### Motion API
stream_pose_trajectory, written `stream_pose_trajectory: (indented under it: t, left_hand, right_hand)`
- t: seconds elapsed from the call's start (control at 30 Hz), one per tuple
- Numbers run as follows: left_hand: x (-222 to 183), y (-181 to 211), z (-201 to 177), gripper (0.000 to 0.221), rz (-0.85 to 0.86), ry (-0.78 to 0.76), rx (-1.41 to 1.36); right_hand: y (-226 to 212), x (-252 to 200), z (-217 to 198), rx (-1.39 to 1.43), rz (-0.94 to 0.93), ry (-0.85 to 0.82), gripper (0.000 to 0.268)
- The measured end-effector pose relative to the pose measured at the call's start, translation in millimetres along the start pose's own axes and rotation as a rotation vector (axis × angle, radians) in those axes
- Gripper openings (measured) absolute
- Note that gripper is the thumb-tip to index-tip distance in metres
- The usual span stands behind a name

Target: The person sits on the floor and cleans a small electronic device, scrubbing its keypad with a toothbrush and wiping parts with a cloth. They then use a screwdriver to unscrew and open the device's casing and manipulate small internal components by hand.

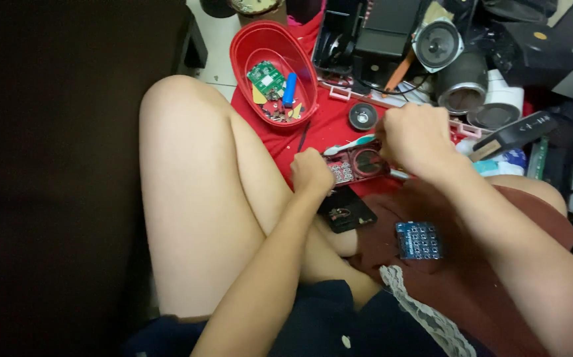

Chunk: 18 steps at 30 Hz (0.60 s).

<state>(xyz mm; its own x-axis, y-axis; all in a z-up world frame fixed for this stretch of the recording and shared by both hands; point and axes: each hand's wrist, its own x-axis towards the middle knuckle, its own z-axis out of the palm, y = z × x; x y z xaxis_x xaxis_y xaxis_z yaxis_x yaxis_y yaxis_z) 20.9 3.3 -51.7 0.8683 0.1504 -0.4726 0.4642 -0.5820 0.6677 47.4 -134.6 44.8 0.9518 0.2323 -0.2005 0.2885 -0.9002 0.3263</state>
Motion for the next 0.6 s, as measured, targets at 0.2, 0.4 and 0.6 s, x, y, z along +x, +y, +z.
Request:
stream_pose_trajectory:
  t: [0.2,0.4,0.6]
  left_hand:
    - [-11,10,-9,0.016,-0.005,0.008,0.051]
    - [-8,9,-8,0.018,0.012,0.003,0.075]
    - [-4,4,1,0.017,-0.03,-0.017,-0.017]
  right_hand:
    - [26,-15,-26,0.004,0.071,-0.006,0.028]
    - [8,-6,12,0.029,0.063,-0.002,0.027]
    - [-17,-48,-12,0.068,0.103,-0.006,0.02]
